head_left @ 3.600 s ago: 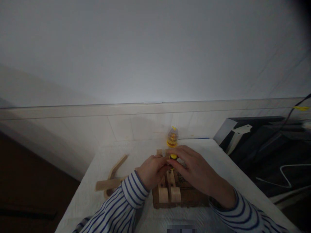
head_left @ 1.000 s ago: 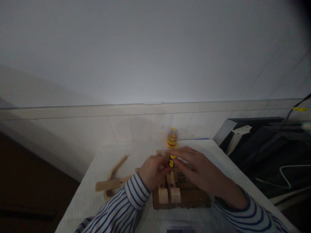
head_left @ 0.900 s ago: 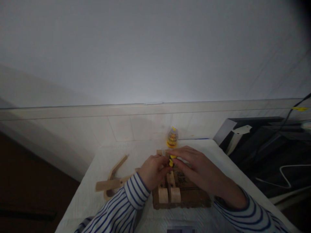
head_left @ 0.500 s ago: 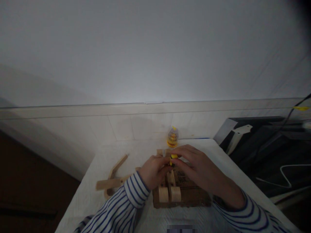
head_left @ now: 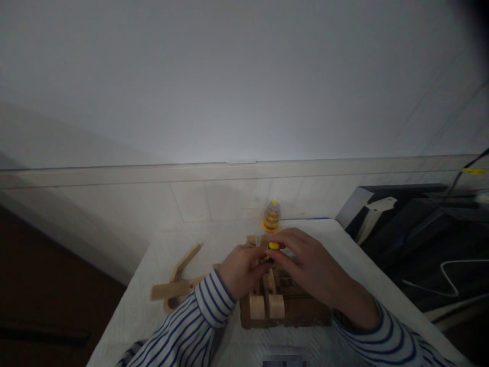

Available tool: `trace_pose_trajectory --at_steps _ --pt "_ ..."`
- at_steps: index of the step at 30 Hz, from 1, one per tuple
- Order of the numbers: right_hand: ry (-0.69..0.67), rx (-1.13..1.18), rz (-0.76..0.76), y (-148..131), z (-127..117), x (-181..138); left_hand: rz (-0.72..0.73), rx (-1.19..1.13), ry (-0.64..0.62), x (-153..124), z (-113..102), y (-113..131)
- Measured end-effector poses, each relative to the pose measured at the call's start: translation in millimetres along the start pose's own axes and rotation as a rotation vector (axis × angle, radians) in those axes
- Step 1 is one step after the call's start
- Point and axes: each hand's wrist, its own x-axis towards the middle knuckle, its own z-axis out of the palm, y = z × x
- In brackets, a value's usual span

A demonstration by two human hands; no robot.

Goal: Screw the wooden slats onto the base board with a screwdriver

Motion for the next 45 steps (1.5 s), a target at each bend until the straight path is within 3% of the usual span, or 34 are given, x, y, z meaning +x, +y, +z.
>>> trace_pose_trajectory --at_steps 5,16,23,45 --pt "0.000 -0.010 0.012 -0.8 1.7 0.3 -0.056 0.064 0.062 1.0 -3.1 1.3" --pt "-0.036 0.099 -0.008 -3.0 -1.5 -0.9 -0.066 0.064 0.014 0.9 -6.3 4.0" --pt "-0.015 0.070 -0.056 -3.6 -0.3 0.8 -0.040 0.052 -0.007 0.1 -4.7 0.8" --pt "0.010 -0.005 0.009 -3.1 5.0 -0.3 0.013 0.002 -0.074 -0.3 -4.1 -0.6"
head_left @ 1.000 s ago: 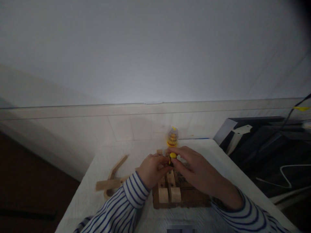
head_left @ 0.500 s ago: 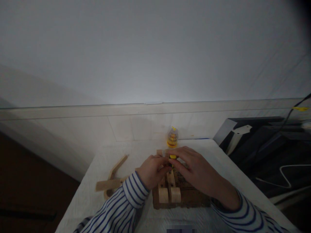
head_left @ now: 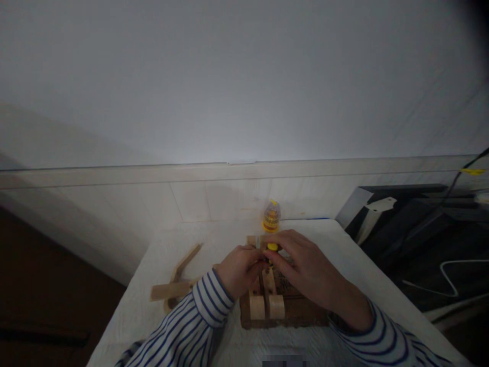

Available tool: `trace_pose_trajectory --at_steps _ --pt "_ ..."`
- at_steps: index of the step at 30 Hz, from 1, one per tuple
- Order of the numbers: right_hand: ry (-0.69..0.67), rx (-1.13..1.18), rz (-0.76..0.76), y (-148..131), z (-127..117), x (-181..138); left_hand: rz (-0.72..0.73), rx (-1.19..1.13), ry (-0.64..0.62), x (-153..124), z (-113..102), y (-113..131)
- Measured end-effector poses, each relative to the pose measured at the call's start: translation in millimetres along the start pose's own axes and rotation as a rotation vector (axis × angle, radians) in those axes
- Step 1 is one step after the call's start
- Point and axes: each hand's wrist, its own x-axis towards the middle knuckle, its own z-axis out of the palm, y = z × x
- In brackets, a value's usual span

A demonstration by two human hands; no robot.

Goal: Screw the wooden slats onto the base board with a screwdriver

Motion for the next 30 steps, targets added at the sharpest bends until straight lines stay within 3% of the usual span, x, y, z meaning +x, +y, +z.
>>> trace_pose_trajectory --at_steps 10,20,30 --pt "-0.003 0.016 -0.007 -2.1 -0.9 0.1 -0.081 0.091 0.121 1.6 0.4 4.0" --pt "-0.059 0.076 -0.052 -1.1 -6.2 -0.2 -0.081 0.072 0.081 1.3 -1.1 3.8" --pt "-0.021 -0.008 -0.102 -0.9 -2.2 0.8 -0.040 0.040 0.035 1.8 0.5 -1.3"
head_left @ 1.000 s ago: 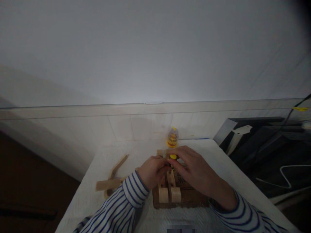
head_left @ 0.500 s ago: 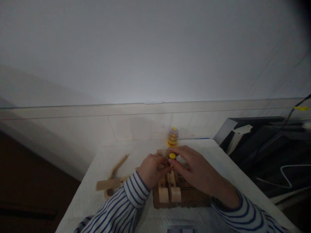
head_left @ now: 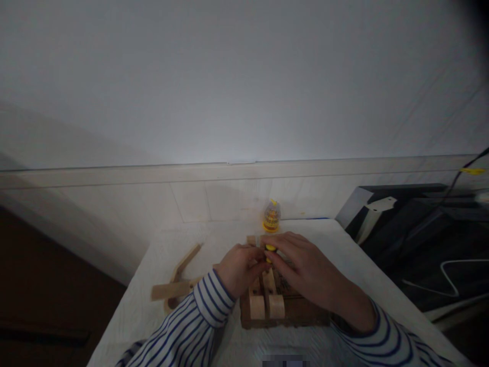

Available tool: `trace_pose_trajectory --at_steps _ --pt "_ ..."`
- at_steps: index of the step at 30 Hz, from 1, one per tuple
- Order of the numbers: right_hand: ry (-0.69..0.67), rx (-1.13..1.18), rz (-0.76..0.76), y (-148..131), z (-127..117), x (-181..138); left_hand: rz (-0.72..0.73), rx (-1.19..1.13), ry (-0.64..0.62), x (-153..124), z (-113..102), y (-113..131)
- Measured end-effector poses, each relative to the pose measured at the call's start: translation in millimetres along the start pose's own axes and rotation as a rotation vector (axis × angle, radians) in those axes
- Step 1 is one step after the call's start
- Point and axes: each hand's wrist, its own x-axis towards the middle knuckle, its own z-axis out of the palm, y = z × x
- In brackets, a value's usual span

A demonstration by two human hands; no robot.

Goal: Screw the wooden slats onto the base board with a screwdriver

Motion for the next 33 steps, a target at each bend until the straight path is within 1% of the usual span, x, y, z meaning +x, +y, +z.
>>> trace_pose_trajectory --at_steps 8,16,22,28,33 --pt "0.008 -0.011 0.020 -0.8 2.6 -0.6 0.003 -0.033 -0.032 -1.3 1.0 -1.6" --pt "0.028 -0.026 0.038 -2.7 5.6 0.2 0.002 -0.031 -0.035 -2.0 1.0 -0.8" --pt "0.034 -0.023 0.034 -0.4 6.3 0.5 0.028 -0.029 -0.004 -1.5 2.1 -0.3" --pt "0.030 -0.023 0.057 0.5 6.0 -0.4 -0.014 0.049 0.103 -0.7 0.7 2.7" --pt "0.014 0.065 0.088 0.4 1.0 -1.2 -0.035 0.065 0.087 -1.6 -2.3 4.9"
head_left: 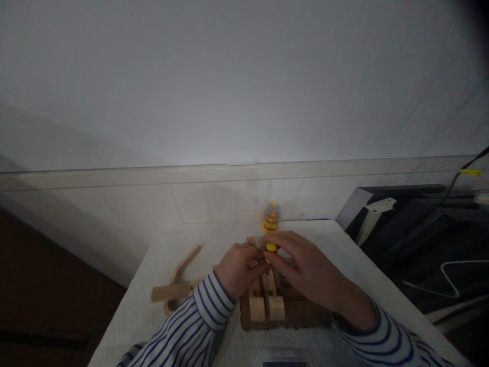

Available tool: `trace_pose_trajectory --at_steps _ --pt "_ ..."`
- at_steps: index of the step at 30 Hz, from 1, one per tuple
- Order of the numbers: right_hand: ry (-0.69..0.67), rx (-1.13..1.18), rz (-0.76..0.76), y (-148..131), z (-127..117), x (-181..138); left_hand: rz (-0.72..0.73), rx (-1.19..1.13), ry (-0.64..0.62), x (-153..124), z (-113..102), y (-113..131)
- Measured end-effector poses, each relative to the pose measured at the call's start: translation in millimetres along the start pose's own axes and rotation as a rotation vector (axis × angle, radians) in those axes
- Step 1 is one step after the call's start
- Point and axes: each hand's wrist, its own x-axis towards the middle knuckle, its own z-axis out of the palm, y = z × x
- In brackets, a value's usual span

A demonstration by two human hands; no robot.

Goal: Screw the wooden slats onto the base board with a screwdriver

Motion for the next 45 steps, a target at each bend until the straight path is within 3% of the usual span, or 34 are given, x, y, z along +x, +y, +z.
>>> trace_pose_trajectory --at_steps 10,32,45 --pt "-0.035 0.025 -0.054 -0.3 -8.5 1.7 0.038 -0.037 -0.042 0.8 0.9 -2.4" --pt "0.046 -0.076 -0.042 0.2 6.5 2.1 0.135 -0.129 -0.105 -0.4 1.9 -5.8" --pt "0.055 -0.047 -0.031 -3.3 5.9 2.2 -0.001 -0.002 -0.046 0.8 1.8 -2.9"
